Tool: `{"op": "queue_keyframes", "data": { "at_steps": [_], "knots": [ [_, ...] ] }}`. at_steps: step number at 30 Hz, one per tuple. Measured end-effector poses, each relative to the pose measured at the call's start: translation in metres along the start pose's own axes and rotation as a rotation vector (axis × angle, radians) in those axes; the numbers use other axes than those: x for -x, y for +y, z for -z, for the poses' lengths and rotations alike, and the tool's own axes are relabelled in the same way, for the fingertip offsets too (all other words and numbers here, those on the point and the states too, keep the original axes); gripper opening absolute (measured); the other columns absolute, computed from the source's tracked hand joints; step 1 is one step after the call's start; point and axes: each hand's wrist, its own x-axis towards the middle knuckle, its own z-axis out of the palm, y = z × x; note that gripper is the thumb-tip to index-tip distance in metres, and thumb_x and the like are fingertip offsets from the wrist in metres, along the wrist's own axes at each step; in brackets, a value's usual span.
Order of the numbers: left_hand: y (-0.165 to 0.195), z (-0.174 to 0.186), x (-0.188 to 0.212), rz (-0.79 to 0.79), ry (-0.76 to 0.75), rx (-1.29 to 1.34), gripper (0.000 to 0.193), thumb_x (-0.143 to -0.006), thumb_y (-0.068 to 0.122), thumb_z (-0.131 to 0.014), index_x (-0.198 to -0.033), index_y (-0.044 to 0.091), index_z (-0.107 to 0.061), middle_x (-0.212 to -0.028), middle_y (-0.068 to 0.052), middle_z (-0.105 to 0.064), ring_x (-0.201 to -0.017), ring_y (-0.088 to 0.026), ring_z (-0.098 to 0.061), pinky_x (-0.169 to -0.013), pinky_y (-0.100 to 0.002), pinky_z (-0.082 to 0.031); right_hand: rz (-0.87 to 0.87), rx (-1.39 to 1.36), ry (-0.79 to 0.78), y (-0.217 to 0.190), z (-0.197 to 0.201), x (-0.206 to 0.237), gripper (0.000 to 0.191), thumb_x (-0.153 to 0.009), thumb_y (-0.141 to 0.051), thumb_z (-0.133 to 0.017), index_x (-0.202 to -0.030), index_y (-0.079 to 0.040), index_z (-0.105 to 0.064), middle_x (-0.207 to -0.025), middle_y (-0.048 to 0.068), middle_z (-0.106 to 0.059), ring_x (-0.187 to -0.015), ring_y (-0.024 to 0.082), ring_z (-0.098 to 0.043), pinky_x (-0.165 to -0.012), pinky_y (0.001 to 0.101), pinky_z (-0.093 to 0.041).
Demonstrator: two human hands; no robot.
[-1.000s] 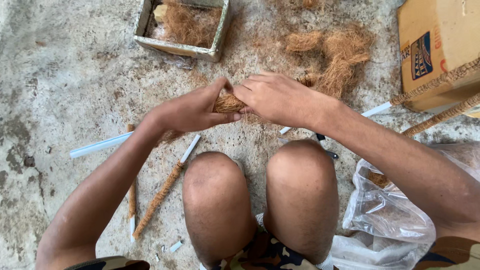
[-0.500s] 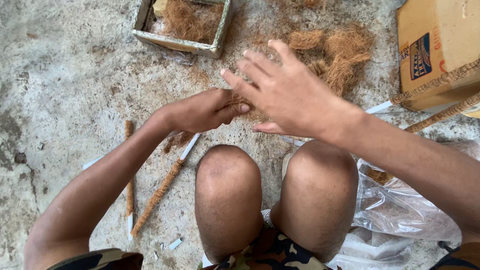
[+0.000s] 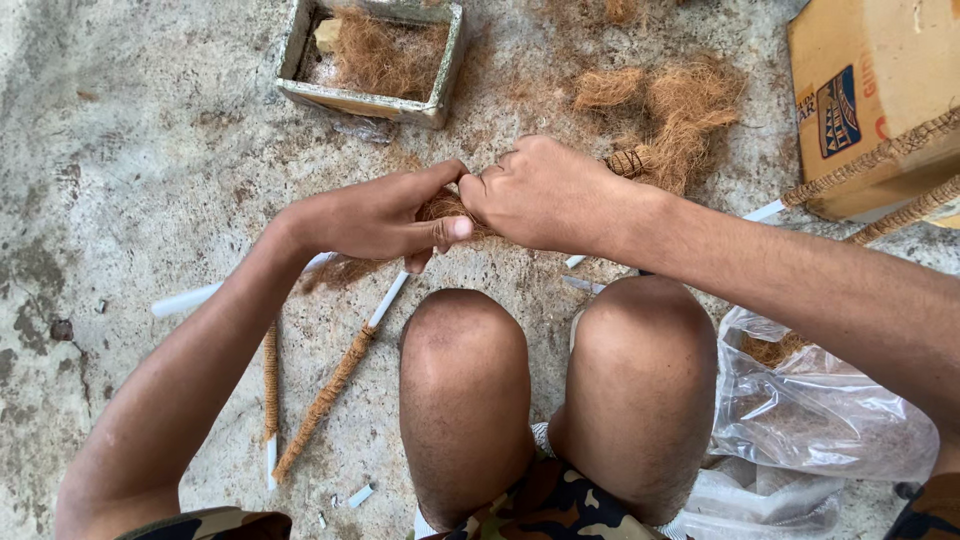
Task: The person sits on the floor and wraps coconut fiber around a white plastic broom handle. They use a small cylindrical tool to press and secure the fiber in place along the handle. Additional handles and loose fiber are visible nearby.
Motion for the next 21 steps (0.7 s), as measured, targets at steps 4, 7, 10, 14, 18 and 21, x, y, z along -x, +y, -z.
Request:
{"op": "queue_keyframes", "data": {
  "at_steps": [4,7,10,14,18,21],
  "knots": [
    [0.021,-0.004,-0.001,0.147,0.009,-0.372,0.065,-0.092,0.062,-0.053,-0.115,0.001,-0.051,-0.077,-0.017,-0.069,-0.067,-0.025,-0.069,-0.059,-0.037,-0.062,0.018,-0.076,-0.010,0.004,0.003,-0.002,0.017,-0.103,-0.009,-0.052,-0.100,0.003,-0.062,-0.059,0.006,-0.066,-0.047,0.011,-0.066,-0.043,0.0274,-0.057],
    [0.027,-0.019,-0.002,0.156,0.166,-0.380,0.062,-0.092,0.057,-0.053,-0.111,-0.003,-0.051,-0.068,-0.012,-0.066,-0.060,-0.022,-0.067,-0.056,-0.041,-0.058,0.004,-0.181,0.020,0.007,0.004,-0.001,0.017,-0.100,-0.011,-0.055,-0.089,-0.003,-0.065,-0.059,0.005,-0.066,-0.053,0.012,-0.064,-0.051,0.0316,-0.056],
    [0.022,-0.025,-0.006,0.096,0.185,-0.329,0.062,-0.095,0.055,-0.050,-0.114,-0.005,-0.049,-0.058,-0.008,-0.060,-0.051,-0.020,-0.062,-0.050,-0.041,-0.057,-0.055,-0.190,-0.237,0.007,0.001,0.000,0.036,-0.111,-0.026,-0.048,-0.092,-0.002,-0.067,-0.066,0.007,-0.069,-0.058,0.012,-0.070,-0.056,0.0315,-0.058],
    [0.006,-0.017,-0.011,0.029,0.212,-0.228,0.052,-0.099,0.052,-0.045,-0.110,0.001,-0.055,-0.054,-0.006,-0.057,-0.044,-0.018,-0.053,-0.045,-0.040,-0.051,-0.045,0.156,-0.056,0.007,0.002,0.001,0.065,-0.089,-0.067,-0.055,-0.100,-0.003,-0.068,-0.079,0.006,-0.073,-0.082,0.017,-0.069,-0.077,0.0363,-0.056],
    [-0.007,-0.006,-0.015,0.054,0.168,-0.156,0.052,-0.102,0.050,-0.046,-0.101,0.001,-0.062,-0.063,-0.005,-0.057,-0.047,-0.015,-0.050,-0.045,-0.036,-0.052,-0.185,0.563,0.282,0.004,0.005,0.007,0.051,-0.087,-0.052,-0.067,-0.111,-0.008,-0.069,-0.089,0.003,-0.073,-0.090,0.014,-0.069,-0.087,0.0363,-0.053],
    [-0.009,0.000,-0.017,0.014,0.162,-0.025,0.051,-0.101,0.048,-0.045,-0.102,0.000,-0.062,-0.072,-0.004,-0.060,-0.054,-0.012,-0.055,-0.048,-0.034,-0.055,-0.151,0.673,0.406,0.008,0.005,0.014,0.032,-0.095,-0.041,-0.071,-0.108,-0.011,-0.068,-0.086,0.000,-0.072,-0.090,0.012,-0.068,-0.094,0.0370,-0.053]
  ]
}}
